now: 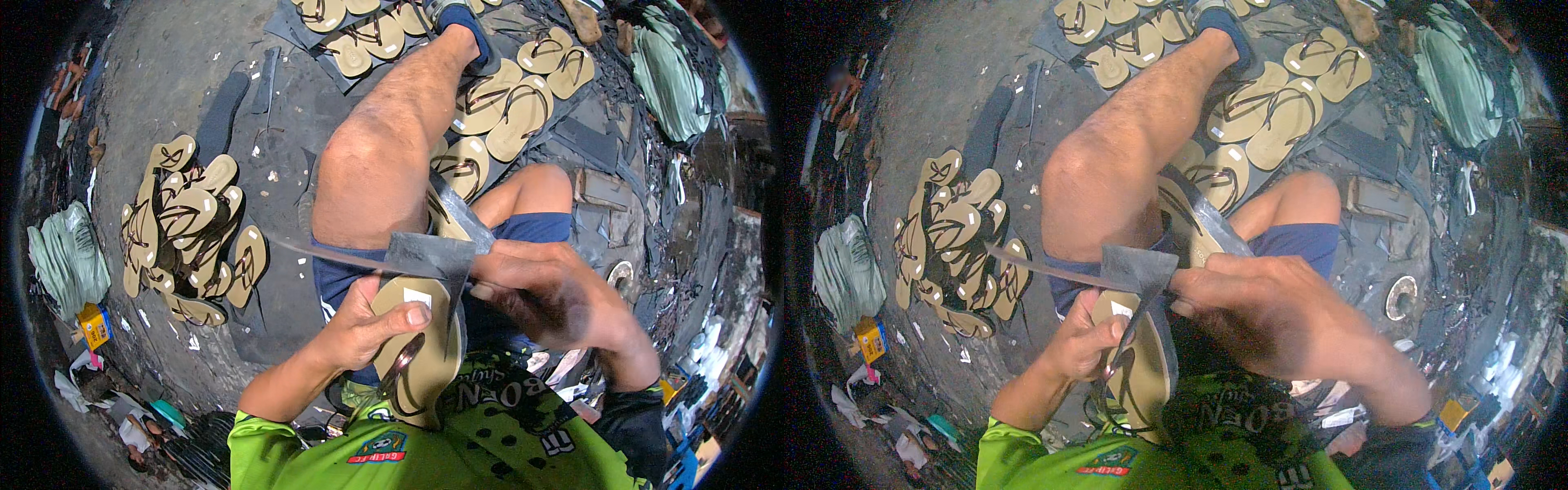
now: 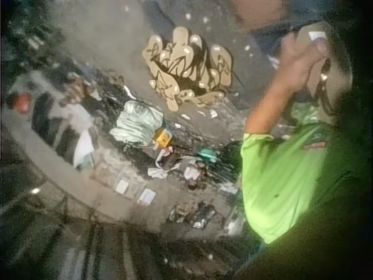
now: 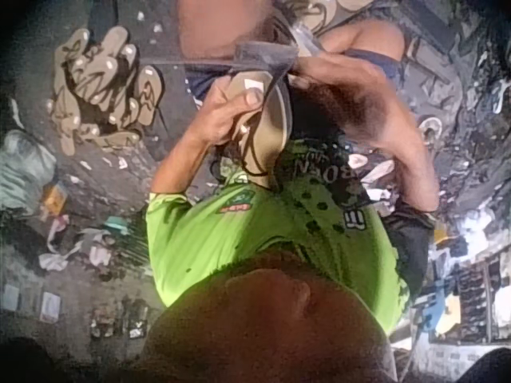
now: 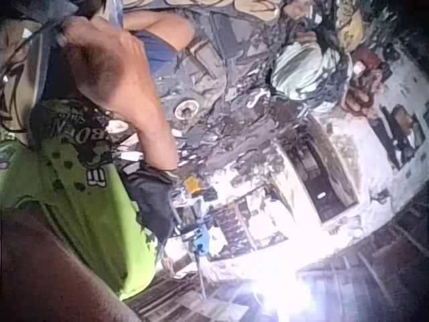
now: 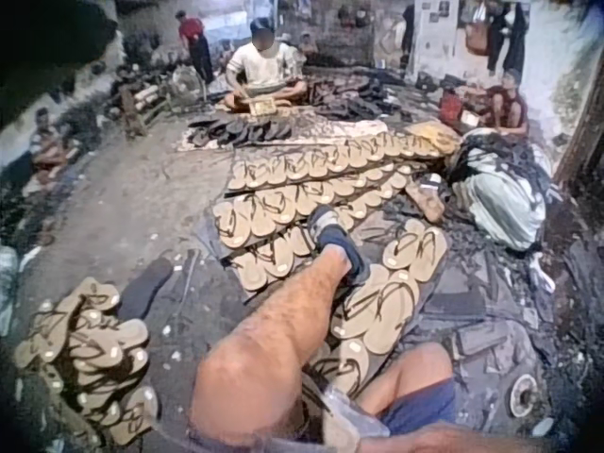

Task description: The person sits on the ground and uses a knife to trim excess rubber from the edges of flip-flop soles. They repeatedly pick up flip-flops, cut along the perimeter, and place them back down among a pile of similar items.

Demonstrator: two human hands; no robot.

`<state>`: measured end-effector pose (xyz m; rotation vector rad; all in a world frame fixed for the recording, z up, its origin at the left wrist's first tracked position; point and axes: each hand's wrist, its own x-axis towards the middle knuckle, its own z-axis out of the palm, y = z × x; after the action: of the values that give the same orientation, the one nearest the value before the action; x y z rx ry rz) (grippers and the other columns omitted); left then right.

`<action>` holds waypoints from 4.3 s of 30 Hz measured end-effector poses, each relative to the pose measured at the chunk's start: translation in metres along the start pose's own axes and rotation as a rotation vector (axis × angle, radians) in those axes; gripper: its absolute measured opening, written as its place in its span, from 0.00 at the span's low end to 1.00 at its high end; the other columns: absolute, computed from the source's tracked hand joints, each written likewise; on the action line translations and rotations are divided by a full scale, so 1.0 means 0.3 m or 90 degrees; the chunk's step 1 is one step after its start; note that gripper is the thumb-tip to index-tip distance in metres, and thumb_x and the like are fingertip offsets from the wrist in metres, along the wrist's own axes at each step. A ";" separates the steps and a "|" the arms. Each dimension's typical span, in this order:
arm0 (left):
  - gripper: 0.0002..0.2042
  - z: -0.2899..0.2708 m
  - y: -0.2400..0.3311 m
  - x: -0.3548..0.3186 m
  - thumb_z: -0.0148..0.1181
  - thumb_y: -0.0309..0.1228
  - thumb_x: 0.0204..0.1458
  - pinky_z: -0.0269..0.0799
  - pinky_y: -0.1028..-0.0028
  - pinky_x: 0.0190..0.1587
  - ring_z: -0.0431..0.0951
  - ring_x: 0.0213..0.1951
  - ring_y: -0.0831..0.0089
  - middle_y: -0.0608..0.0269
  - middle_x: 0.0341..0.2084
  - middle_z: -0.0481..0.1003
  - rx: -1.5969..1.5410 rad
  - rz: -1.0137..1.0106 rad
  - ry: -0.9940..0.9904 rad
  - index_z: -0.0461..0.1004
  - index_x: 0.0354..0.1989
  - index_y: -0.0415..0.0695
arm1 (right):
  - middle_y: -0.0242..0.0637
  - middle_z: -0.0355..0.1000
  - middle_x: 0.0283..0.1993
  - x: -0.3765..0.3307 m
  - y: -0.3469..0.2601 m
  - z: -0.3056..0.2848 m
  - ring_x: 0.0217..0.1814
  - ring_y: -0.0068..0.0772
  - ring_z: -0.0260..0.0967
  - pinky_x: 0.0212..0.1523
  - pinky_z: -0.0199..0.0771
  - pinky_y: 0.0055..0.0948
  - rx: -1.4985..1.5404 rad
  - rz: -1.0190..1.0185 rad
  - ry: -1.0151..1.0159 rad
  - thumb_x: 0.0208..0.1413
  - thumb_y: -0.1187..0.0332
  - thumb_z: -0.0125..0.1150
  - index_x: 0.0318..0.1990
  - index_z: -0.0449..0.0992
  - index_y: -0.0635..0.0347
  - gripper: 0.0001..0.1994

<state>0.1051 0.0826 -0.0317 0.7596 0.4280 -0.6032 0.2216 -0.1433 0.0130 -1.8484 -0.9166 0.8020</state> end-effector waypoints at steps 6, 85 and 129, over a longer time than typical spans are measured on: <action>0.19 -0.004 -0.006 -0.005 0.65 0.32 0.53 0.72 0.77 0.43 0.75 0.39 0.80 0.66 0.38 0.76 0.003 0.005 -0.039 0.70 0.52 0.40 | 0.42 0.69 0.30 0.043 -0.055 -0.100 0.33 0.51 0.70 0.31 0.68 0.40 -0.013 0.042 -0.116 0.50 0.74 0.63 0.46 0.75 0.57 0.14; 0.29 0.145 -0.325 -0.050 0.64 0.44 0.46 0.78 0.68 0.38 0.80 0.39 0.64 0.55 0.43 0.76 -0.069 0.194 0.162 0.67 0.54 0.39 | 0.45 0.71 0.44 -0.226 -0.018 0.240 0.44 0.53 0.72 0.44 0.71 0.37 0.107 0.076 0.218 0.44 0.62 0.69 0.69 0.58 0.50 0.41; 0.25 0.175 -0.212 0.019 0.59 0.41 0.57 0.72 0.66 0.53 0.75 0.49 0.69 0.59 0.48 0.73 0.038 0.391 0.171 0.63 0.58 0.39 | 0.45 0.74 0.37 -0.222 0.009 0.172 0.39 0.32 0.72 0.41 0.72 0.33 0.158 0.003 0.405 0.56 0.67 0.63 0.52 0.73 0.67 0.18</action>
<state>0.0760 0.0052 -0.0328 0.9777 0.3952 0.0630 0.1459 -0.1783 0.0005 -1.7222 -0.3856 0.2724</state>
